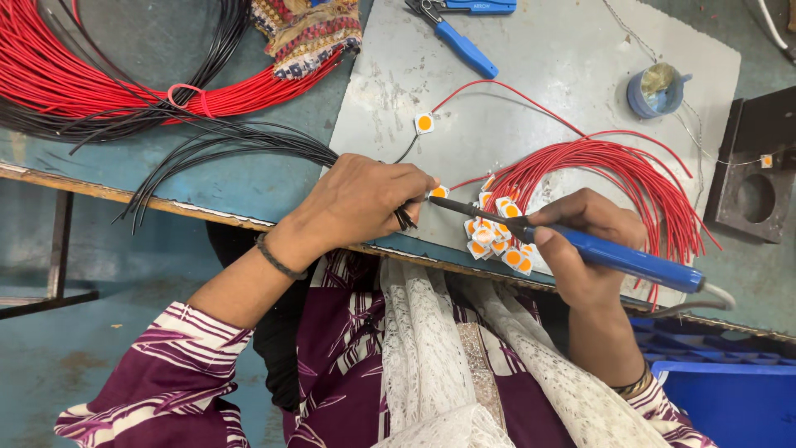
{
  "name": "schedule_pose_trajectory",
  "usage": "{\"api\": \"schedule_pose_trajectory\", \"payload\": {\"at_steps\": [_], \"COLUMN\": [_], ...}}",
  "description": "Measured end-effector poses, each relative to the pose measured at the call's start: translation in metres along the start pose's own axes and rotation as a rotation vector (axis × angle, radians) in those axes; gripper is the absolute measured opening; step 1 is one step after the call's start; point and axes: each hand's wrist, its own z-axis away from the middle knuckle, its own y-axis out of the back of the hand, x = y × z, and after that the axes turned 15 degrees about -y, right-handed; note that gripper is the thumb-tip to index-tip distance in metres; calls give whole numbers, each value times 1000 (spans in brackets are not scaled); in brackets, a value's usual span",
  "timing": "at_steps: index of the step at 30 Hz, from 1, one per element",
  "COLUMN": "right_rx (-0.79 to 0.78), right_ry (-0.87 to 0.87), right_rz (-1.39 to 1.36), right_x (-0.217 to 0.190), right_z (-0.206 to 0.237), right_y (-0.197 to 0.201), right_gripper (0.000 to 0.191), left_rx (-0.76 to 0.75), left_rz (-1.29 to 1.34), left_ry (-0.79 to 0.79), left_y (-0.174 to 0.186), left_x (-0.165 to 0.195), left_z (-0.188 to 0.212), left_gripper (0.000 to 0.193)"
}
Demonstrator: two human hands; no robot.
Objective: The person gathers black wires from the workbench, strips their ends with pliers, dips the stripped ends into a small bowl of paste, and uses a soldering iron to solder the wire ends onto the pads of small orange LED components, adding finished wired LEDs to a pile on the board.
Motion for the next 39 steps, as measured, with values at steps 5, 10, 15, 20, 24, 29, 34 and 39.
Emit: {"api": "schedule_pose_trajectory", "payload": {"at_steps": [5, 10, 15, 20, 24, 29, 34, 39], "right_rx": [-12, -52, -126, -130, -124, -87, -95, -110], "right_ry": [18, 73, 94, 84, 99, 89, 68, 108], "right_rz": [42, 106, 138, 174, 181, 186, 161, 173], "right_x": [-9, -26, -44, -51, -51, -51, -49, -48], "right_z": [-5, -7, -9, -13, -13, -10, -10, -12], "right_y": [-2, -2, -3, -4, -4, 2, 4, -1], "right_gripper": [19, 16, 12, 11, 11, 12, 13, 13], "left_rx": [3, -21, -16, -5, -20, -15, -10, -27], "left_rz": [-29, -42, -50, -45, -47, -69, -76, -85], "left_ry": [-22, -19, -31, -29, -15, -25, -38, -47], "left_y": [1, 0, 0, -1, -2, -2, -2, -2], "left_x": [0, 0, 0, 1, 2, 4, 3, 3], "left_z": [1, 2, 1, 0, 0, 0, -1, 0], "left_gripper": [26, 26, 27, 28, 25, 24, 26, 25]}}
